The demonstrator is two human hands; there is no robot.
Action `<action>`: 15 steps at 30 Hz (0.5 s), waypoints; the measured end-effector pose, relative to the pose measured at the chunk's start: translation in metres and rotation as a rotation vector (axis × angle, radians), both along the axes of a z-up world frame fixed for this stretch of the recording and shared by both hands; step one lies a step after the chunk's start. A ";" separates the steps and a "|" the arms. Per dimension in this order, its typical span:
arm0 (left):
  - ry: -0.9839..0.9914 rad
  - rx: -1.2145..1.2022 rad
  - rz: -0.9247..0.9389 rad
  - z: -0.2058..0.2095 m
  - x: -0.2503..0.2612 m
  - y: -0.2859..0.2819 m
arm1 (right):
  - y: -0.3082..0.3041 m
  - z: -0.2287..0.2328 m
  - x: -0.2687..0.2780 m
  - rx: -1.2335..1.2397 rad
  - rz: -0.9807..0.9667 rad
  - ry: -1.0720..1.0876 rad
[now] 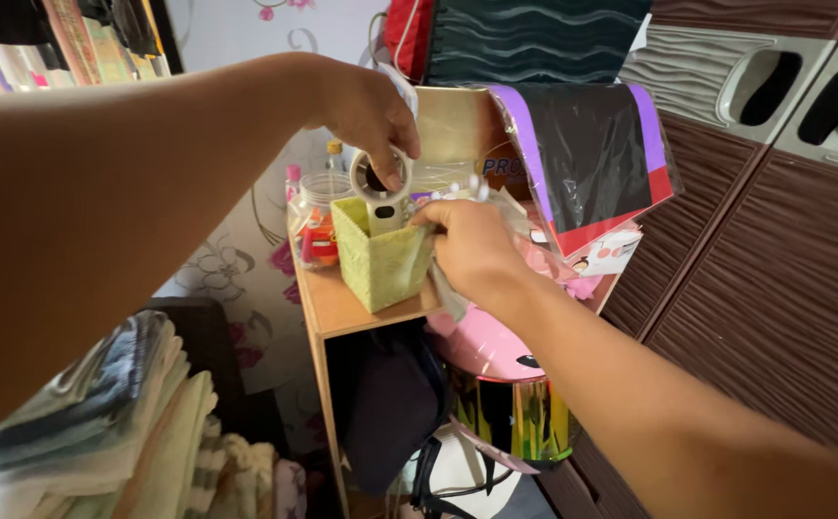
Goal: The person unpacks a floral-patterned handbag on a bed, removing small bottles, tubes, and a charger. They place the items onto a nearby white vanity shelf and then return to the bag to retrieve more items, continuing the unpacking process.
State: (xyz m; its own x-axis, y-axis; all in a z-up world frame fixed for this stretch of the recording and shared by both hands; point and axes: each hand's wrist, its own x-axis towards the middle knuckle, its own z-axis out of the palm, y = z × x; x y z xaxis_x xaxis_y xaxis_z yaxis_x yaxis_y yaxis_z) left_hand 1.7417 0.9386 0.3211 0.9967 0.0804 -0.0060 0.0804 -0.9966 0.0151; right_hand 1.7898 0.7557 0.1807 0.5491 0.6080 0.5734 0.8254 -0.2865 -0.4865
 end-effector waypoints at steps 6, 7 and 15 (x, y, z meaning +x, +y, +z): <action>0.042 -0.037 0.005 0.007 -0.003 -0.004 | 0.002 0.015 0.001 -0.154 -0.021 0.022; 0.061 -0.039 -0.003 0.008 -0.001 -0.005 | 0.001 0.015 0.001 -0.170 -0.038 0.044; 0.057 0.063 -0.044 0.004 0.008 -0.021 | -0.004 0.020 -0.009 -0.188 -0.045 -0.016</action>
State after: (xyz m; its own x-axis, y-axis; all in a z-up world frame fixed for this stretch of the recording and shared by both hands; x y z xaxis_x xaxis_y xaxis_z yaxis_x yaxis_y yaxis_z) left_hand 1.7499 0.9181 0.3255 0.9975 0.0387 -0.0590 0.0357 -0.9981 -0.0512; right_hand 1.7812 0.7514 0.2003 0.5699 0.6803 0.4609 0.8169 -0.4082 -0.4075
